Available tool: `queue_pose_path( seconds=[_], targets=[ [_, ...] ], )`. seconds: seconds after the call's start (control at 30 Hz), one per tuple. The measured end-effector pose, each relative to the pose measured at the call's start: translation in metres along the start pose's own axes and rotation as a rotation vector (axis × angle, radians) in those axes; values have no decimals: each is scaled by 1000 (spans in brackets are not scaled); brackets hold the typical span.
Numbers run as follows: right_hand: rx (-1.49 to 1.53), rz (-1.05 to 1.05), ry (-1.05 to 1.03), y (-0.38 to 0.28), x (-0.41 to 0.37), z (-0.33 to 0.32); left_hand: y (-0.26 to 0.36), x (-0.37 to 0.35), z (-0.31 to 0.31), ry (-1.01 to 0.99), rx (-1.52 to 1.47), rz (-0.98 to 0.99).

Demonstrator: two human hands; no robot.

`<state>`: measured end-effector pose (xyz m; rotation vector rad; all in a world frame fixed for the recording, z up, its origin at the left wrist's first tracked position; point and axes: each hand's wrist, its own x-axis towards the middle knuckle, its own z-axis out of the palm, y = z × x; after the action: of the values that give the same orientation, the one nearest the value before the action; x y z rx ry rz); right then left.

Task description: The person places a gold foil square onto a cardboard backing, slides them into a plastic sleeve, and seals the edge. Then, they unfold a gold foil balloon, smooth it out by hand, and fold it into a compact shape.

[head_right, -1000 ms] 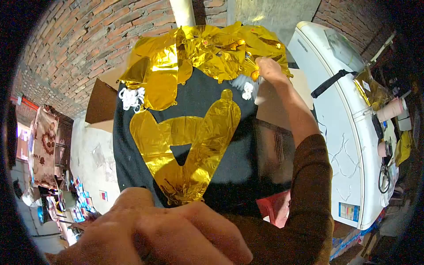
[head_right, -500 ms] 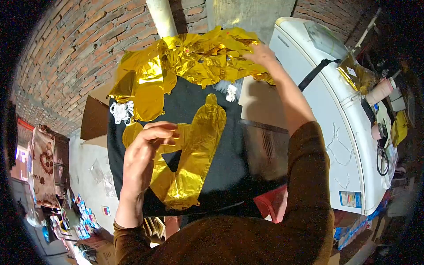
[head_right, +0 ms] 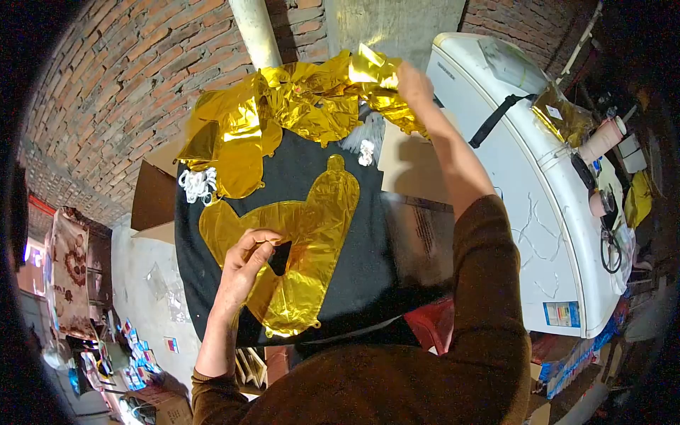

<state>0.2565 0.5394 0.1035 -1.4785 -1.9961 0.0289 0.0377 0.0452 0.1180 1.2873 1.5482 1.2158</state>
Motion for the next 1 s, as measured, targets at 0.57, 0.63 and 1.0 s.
queue_pose_path(
  seconds=[0.57,0.63,1.0],
  targets=[
    [2439,314,-853,-132,-324,-53,-44,50,37,-205,-1380,-154],
    [2288,290,-894,-130,-371,-50,-44,45,38,29,-1332,-127],
    [1924,678,-1045,-124,-427,-115,-124,11,-29,343,-802,-269]
  ],
)
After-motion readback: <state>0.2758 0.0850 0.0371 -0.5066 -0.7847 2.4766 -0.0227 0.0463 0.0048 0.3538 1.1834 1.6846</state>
